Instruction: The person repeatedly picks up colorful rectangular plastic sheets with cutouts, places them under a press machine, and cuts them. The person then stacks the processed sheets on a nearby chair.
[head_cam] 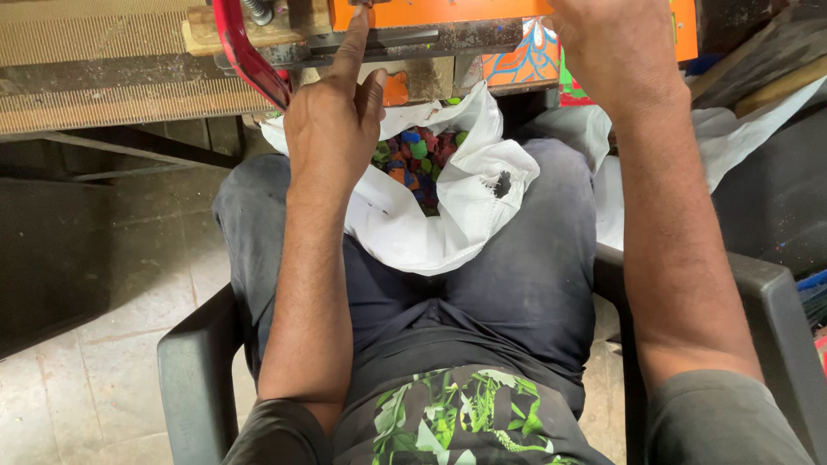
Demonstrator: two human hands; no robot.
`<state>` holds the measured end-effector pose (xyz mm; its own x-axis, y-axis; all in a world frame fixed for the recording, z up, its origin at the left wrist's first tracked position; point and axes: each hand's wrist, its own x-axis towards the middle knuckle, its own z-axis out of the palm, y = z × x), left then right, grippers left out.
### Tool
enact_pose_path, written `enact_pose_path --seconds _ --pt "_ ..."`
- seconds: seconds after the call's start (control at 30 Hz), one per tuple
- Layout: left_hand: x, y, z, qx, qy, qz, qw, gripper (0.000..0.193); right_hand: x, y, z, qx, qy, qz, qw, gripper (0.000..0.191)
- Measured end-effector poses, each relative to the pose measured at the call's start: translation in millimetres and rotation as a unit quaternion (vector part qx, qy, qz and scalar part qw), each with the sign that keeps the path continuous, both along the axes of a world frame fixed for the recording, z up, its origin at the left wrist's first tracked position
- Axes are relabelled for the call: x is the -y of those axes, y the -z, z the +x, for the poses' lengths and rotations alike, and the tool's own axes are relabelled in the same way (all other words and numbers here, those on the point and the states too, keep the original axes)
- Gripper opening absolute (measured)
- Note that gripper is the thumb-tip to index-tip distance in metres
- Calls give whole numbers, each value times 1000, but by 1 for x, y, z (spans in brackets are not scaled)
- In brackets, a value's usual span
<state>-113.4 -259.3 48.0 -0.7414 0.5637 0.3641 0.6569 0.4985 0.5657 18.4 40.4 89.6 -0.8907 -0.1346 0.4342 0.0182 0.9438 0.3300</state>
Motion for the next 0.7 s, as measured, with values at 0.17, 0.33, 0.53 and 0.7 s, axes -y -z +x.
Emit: enact_pose_path --seconds 0.17,0.33,0.53,0.7 --pt "0 2 0 -1 0 3 1000 59 0 -3 0 -3 -23 -25 999 11" --pt "0 4 0 -1 9 24 1000 60 0 -3 2 3 -41 -63 997 10" --pt "1 -5 0 -4 10 30 999 56 2 -11 5 16 -39 -49 998 12" --pt "14 -15 0 149 79 179 969 36 1 -36 46 51 -47 -146 987 14"
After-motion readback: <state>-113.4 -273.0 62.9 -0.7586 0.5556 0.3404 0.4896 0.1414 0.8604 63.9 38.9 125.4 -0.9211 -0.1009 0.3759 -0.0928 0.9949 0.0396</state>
